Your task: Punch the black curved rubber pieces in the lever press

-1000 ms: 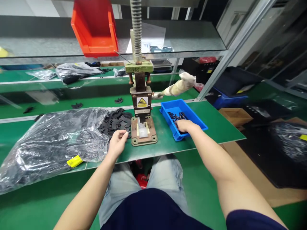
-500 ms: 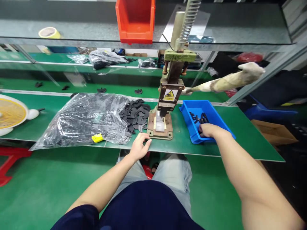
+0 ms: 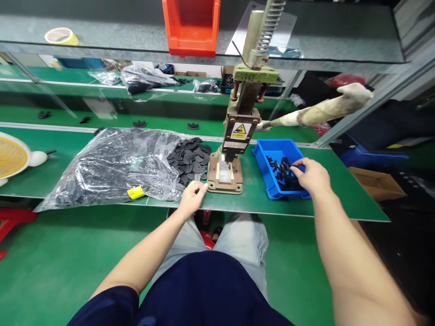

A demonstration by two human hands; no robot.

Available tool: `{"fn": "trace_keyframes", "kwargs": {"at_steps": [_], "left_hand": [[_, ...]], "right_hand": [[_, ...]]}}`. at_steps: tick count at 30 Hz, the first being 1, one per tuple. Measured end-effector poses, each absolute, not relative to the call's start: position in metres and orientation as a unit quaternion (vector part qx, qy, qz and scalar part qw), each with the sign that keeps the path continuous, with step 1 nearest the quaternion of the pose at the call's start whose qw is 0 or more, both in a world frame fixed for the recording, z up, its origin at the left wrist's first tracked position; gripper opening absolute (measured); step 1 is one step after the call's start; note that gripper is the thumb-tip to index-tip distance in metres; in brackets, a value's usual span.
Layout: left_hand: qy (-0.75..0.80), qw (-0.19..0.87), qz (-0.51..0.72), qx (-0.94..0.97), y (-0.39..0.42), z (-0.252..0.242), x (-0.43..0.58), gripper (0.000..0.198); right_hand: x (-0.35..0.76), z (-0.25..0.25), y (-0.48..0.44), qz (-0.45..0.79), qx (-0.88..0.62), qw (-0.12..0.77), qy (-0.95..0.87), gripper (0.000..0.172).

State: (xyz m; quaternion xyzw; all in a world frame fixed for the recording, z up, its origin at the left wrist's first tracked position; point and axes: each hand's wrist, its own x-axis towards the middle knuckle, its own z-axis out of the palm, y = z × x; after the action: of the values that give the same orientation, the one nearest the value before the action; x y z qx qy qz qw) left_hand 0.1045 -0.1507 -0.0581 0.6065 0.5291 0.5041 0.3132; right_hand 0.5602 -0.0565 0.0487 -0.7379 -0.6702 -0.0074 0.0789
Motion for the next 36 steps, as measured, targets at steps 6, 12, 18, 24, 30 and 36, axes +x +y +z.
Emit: {"fn": "trace_keyframes", "kwargs": {"at_steps": [6,12,18,24,30,36], "left_hand": [[0.533,0.293,0.528,0.593,-0.147,-0.034,0.11,0.032],[0.376,0.343,0.483,0.713,-0.18,0.004,0.139,0.035],[0.362,0.311,0.474,0.74,-0.195,0.012,0.141,0.027],[0.362,0.307,0.472,0.743,-0.196,0.013,0.139,0.024],[0.361,0.302,0.473,0.745,-0.196,0.011,0.137,0.024],[0.347,0.271,0.486,0.755,-0.188,0.014,0.132,0.016]], "right_hand": [[0.456,0.031,-0.125,0.203,-0.573,0.538,-0.583,0.037],[0.369,-0.011,-0.18,0.297,-0.469,0.56,-0.615,0.028],[0.362,-0.017,-0.194,0.33,-0.412,0.546,-0.651,0.017],[0.364,-0.018,-0.194,0.326,-0.413,0.535,-0.661,0.017],[0.365,-0.018,-0.194,0.321,-0.416,0.524,-0.67,0.015],[0.362,-0.004,-0.186,0.309,-0.412,0.487,-0.705,0.014]]}}
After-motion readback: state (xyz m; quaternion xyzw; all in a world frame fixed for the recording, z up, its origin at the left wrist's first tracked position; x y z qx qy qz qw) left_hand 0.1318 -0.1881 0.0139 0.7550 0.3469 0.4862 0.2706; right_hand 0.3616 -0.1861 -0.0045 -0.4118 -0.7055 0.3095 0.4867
